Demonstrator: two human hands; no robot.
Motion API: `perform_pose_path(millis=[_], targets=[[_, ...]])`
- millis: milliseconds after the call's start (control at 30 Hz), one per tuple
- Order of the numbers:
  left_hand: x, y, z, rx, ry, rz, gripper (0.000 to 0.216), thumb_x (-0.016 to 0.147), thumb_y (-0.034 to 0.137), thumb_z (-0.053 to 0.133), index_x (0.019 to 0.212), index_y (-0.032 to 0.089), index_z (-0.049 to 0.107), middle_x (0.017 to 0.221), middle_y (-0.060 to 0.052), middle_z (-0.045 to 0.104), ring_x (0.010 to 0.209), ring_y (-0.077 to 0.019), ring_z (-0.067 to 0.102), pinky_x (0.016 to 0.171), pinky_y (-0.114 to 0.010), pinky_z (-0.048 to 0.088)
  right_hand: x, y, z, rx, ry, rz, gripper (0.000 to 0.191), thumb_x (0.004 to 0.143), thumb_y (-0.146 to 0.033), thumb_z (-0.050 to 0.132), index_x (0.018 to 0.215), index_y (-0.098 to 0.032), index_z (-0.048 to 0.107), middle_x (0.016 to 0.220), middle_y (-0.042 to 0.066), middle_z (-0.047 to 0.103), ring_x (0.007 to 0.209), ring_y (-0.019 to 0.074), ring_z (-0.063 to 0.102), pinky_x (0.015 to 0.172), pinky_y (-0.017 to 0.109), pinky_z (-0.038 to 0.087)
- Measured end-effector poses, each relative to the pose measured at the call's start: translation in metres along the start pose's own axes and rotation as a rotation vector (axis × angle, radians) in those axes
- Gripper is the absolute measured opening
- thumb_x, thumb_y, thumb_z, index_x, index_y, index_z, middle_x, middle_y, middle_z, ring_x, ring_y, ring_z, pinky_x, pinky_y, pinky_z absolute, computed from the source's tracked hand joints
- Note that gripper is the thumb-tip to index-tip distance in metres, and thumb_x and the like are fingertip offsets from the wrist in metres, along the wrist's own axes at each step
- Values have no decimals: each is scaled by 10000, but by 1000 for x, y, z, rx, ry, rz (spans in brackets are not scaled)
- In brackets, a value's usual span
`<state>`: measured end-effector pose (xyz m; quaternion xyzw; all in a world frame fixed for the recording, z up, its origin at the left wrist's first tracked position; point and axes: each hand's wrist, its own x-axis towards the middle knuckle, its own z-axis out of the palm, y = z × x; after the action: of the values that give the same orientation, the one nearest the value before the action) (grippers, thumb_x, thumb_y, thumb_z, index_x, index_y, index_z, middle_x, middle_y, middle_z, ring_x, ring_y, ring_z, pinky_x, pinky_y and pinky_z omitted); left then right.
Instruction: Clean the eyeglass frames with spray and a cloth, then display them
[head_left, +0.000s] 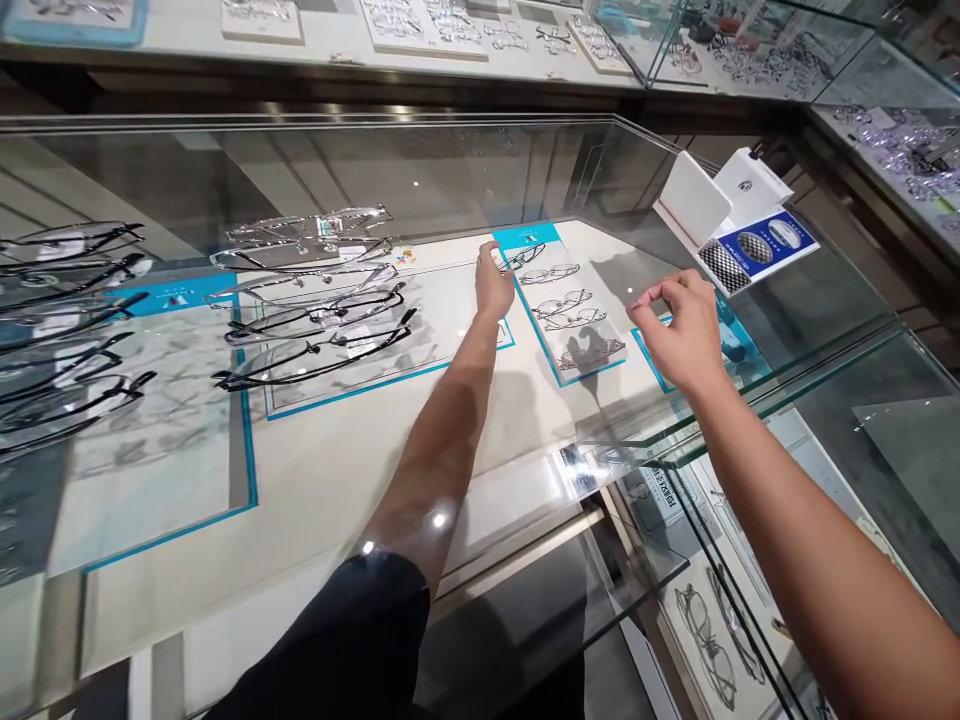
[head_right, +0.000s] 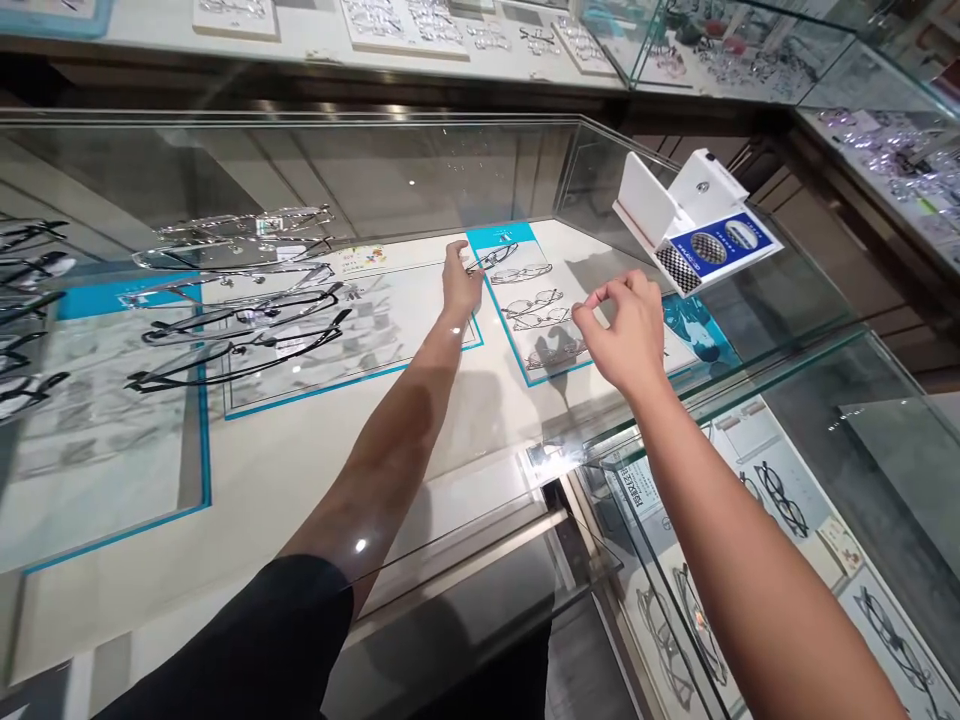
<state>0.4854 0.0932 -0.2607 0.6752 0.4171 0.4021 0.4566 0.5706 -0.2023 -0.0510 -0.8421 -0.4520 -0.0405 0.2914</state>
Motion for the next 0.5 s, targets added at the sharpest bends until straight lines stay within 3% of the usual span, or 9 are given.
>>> perform_pose_path(millis=[133, 267, 500], targets=[[-21, 14, -9, 200, 143, 70, 529, 948, -22, 578, 1428, 202, 570, 1626, -167, 546, 1612, -287, 428, 1351, -442, 330, 0, 1, 2, -2, 9, -16, 155, 938, -396, 644, 866, -259, 648, 1141, 122, 679, 1167, 367, 598, 1112, 590, 481], [-37, 22, -9, 432, 218, -93, 341, 996, 126, 644, 1320, 233, 639, 1461, -175, 657, 1455, -399, 533, 1246, -565, 396, 0, 0, 2, 22, 16, 0, 126, 897, -379, 662, 863, -258, 659, 1122, 112, 669, 1159, 372, 604, 1117, 601, 473], [-29, 13, -3, 422, 245, -153, 181, 1051, 206, 642, 1212, 284, 666, 1212, -77, 822, 1317, -381, 604, 1144, -551, 381, -2, -1, 2, 48, 27, 16, 121, 887, -382, 667, 852, -266, 666, 1102, 105, 674, 1132, 361, 596, 1085, 575, 492]])
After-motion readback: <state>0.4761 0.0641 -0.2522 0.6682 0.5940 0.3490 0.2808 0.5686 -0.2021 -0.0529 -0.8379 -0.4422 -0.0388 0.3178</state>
